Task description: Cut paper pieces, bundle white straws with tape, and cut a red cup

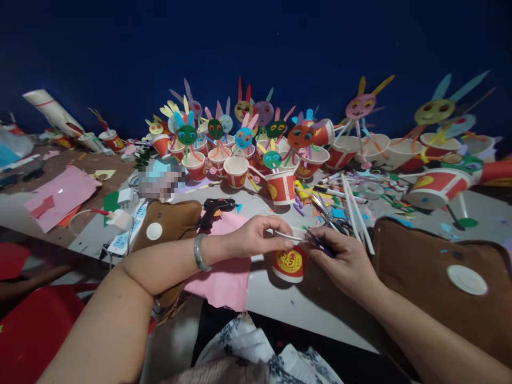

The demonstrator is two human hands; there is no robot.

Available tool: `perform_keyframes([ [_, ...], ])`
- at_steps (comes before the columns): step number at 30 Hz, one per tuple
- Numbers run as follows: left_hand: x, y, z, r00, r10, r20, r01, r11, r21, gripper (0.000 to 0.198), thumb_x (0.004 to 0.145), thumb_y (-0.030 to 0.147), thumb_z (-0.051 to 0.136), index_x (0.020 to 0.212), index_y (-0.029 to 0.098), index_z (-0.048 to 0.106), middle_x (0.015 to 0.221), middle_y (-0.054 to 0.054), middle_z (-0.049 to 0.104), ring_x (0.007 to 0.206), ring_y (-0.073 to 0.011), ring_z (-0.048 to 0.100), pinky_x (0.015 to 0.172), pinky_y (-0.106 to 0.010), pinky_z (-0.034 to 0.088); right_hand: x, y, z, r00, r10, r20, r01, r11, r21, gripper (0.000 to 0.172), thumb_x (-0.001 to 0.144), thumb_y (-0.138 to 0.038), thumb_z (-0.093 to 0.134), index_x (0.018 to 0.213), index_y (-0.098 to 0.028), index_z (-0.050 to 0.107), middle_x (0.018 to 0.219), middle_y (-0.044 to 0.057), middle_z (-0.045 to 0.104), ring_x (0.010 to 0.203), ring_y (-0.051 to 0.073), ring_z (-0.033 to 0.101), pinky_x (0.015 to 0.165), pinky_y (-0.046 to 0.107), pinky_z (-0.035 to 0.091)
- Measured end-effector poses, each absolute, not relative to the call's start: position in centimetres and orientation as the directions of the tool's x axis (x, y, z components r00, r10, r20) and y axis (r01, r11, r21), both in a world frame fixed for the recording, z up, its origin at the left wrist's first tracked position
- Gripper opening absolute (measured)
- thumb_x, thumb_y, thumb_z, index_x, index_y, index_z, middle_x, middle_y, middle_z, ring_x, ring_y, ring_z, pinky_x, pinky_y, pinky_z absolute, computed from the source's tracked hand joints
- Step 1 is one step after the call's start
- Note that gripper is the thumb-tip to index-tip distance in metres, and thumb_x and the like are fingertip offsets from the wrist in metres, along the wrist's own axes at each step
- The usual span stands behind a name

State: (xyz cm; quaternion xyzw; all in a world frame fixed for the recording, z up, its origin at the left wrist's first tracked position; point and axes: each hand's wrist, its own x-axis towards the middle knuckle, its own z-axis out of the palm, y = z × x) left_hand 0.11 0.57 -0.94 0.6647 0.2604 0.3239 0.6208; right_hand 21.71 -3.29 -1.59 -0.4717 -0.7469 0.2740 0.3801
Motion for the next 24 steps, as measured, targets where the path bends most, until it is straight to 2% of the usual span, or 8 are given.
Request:
perform_keyframes([
  [6,0.03,0.47,-1.0,0.65,0.755,0.083,-0.061,-0.057,0.996,0.013,0.074,0.015,0.068,0.086,0.013,0.064,0.095,-0.007,0.063,0.093,-0.0176,0.059,0.089,-0.032,0.046,21.67,-3.23,-1.56,-0.256,0.914,0.314,0.49,0.403,-0.773,0.009,0.083,-0.027,0.062,0.08,-0.02,0.067,0.065,-0.001,0.066,0.057,0.014,0.059,0.054,0.023,0.046],
  [11,0.16,0.53,-1.13,0.649,0.752,0.114,-0.064,-0.095,0.993,0.013,0.077,0.023,0.07,0.082,0.012,0.064,0.094,-0.008,0.063,0.092,-0.0176,0.059,0.088,-0.032,0.046,21.57,-3.25,-1.49,-0.255,0.91,0.327,0.495,0.414,-0.764,0.008,0.082,-0.025,0.062,0.079,-0.02,0.067,0.065,-0.001,0.066,0.057,0.014,0.059,0.055,0.023,0.046],
  [16,0.15,0.6,-1.33,0.652,0.751,0.104,-0.078,-0.07,0.994,0.011,0.074,0.015,0.069,0.083,0.013,0.065,0.097,-0.007,0.064,0.095,-0.0175,0.059,0.09,-0.032,0.046,21.44,-3.29,-1.3,-0.256,0.908,0.331,0.492,0.417,-0.764,0.01,0.082,-0.027,0.062,0.079,-0.02,0.067,0.063,-0.001,0.066,0.056,0.013,0.059,0.054,0.023,0.046],
  [21,0.21,0.5,-1.26,0.64,0.759,0.118,-0.081,-0.086,0.993,0.014,0.077,0.024,0.071,0.081,0.013,0.064,0.093,-0.007,0.064,0.09,-0.017,0.059,0.087,-0.031,0.047,21.44,-3.27,-1.31,-0.249,0.917,0.31,0.507,0.397,-0.766,0.012,0.082,-0.03,0.061,0.078,-0.02,0.067,0.064,0.0,0.066,0.057,0.014,0.059,0.055,0.025,0.046],
  [24,0.25,0.43,-1.22,0.632,0.766,0.116,-0.085,-0.079,0.993,0.01,0.078,0.02,0.068,0.082,0.013,0.064,0.093,-0.007,0.063,0.091,-0.0164,0.059,0.088,-0.031,0.047,21.39,-3.32,-1.27,-0.247,0.922,0.297,0.514,0.384,-0.767,0.012,0.082,-0.03,0.061,0.078,-0.02,0.067,0.064,0.001,0.066,0.057,0.015,0.059,0.055,0.025,0.047],
])
